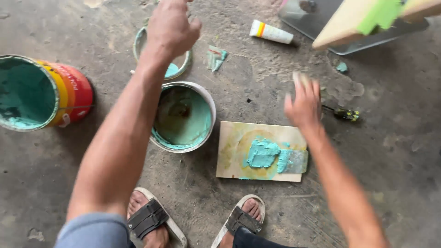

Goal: The person mixes teal paint on a wooden board using a putty knife, then adds yellow paint from a tube and blends the colors to create a green mixture. The person then applies the green paint to the edge of a wooden furniture frame.

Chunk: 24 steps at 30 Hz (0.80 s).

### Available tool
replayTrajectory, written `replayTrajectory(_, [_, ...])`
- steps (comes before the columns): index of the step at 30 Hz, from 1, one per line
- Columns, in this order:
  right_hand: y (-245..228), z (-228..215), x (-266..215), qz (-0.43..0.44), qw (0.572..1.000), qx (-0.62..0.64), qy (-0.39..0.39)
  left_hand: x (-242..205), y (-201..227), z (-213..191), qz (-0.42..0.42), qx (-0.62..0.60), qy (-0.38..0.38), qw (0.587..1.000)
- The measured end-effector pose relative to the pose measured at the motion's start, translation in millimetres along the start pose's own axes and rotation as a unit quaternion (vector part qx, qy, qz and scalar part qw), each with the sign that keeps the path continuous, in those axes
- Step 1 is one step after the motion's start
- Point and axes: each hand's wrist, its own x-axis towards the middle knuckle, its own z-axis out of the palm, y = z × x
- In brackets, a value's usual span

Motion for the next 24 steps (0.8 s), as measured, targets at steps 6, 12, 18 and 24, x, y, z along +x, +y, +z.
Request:
replayTrajectory(6, [13,71,169,-0.085,0.978,-0.175,-0.079,-114,-6,-76,0.057,-0.132,0.166,0.976])
replayTrajectory(12, [36,61,151,-0.001,0.988,-0.089,-0.123,-241,35,-72,-0.079,-0.287,0.405,0.865])
replayTrajectory(18, [-44,-74,0,0.172,0.959,0.222,-0.030,-294,106,91,-0.077,-0.297,0.112,0.945])
replayTrajectory(24, [-92,-97,-170,0.481,0.639,0.599,0.044,-321,153,172,0.111,-0.248,0.024,0.962])
